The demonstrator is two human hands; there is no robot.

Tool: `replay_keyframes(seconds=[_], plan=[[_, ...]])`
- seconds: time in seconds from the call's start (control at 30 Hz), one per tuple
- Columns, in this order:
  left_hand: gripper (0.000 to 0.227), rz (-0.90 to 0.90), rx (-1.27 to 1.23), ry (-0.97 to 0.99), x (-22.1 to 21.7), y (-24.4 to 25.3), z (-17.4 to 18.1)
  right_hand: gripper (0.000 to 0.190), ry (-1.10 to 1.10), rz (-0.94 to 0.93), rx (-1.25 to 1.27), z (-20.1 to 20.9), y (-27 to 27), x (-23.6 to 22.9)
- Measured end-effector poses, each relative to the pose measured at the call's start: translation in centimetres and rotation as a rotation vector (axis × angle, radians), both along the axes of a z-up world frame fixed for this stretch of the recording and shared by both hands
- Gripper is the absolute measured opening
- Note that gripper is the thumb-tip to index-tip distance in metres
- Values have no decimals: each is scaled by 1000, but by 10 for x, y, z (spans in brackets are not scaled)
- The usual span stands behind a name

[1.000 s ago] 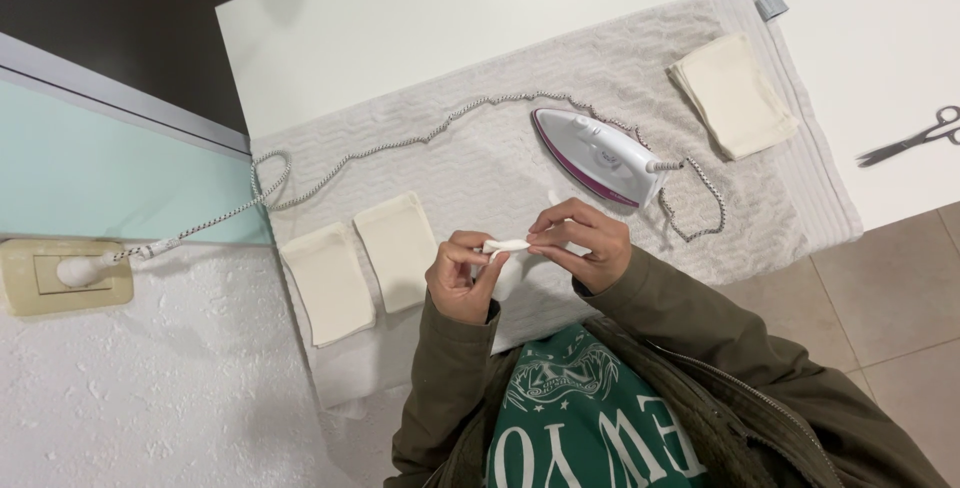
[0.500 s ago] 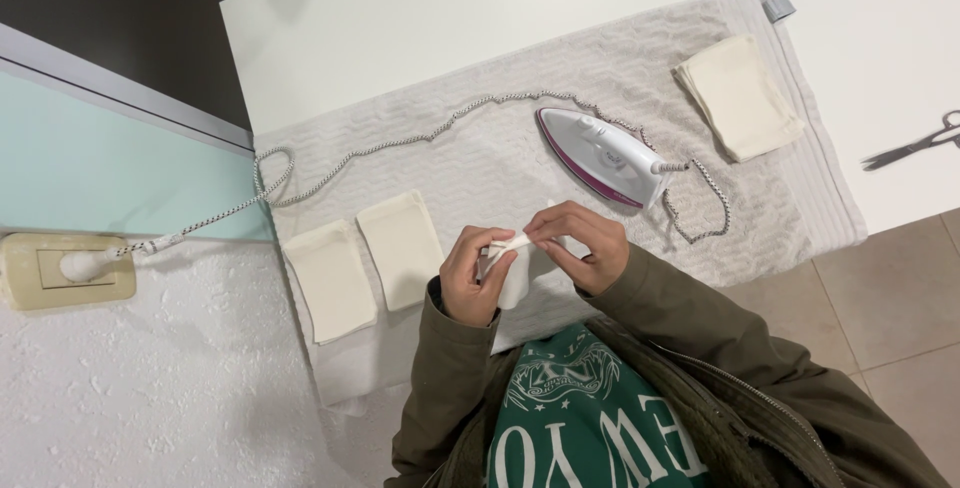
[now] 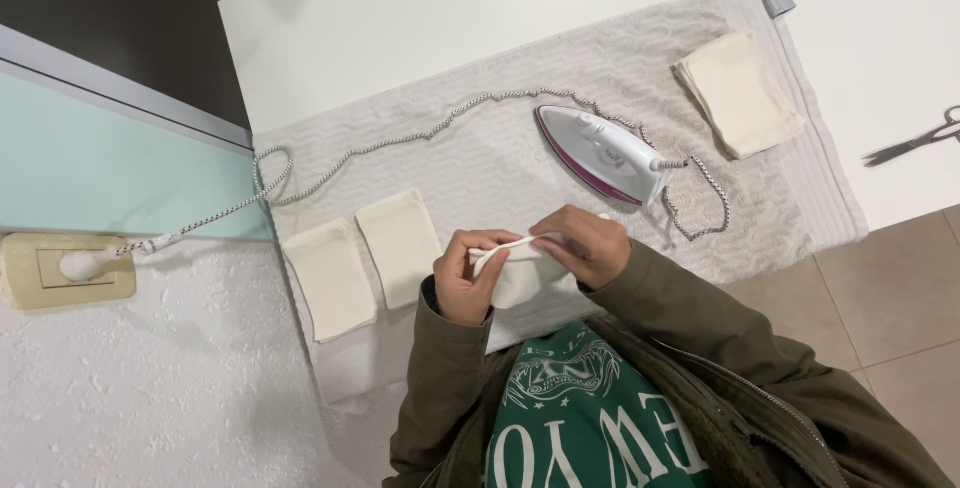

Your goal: Ironing small white pieces of fabric on a workspace table.

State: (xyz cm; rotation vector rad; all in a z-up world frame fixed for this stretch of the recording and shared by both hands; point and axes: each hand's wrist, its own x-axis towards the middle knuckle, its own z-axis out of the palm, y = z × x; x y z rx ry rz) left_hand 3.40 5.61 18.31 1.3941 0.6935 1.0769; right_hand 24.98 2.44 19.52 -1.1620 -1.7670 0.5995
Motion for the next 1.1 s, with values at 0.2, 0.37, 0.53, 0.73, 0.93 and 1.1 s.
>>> replay_keyframes(seconds=[0.2,0.37,0.53,0.73,0.93,1.1], plan=[[13,110,-50,47,2,-5,0,27,33,-53,50,15,1,-1],[15,224,94,58,0,-2,-11,22,32,-3,53,-5,1,2],[18,261,147,88,0,-5,-28,18,91,-106,-175,-9,-1,0],[24,410,291,188,4,-7,-33,14,146,-75,-90,-5,1,-2],[29,368,435,348,-4,-8,-25,12,159,-68,53,-3,2,1],[26,287,293,317,-8,-5,-33,13,104,-110,-259,-18,-2,-1]])
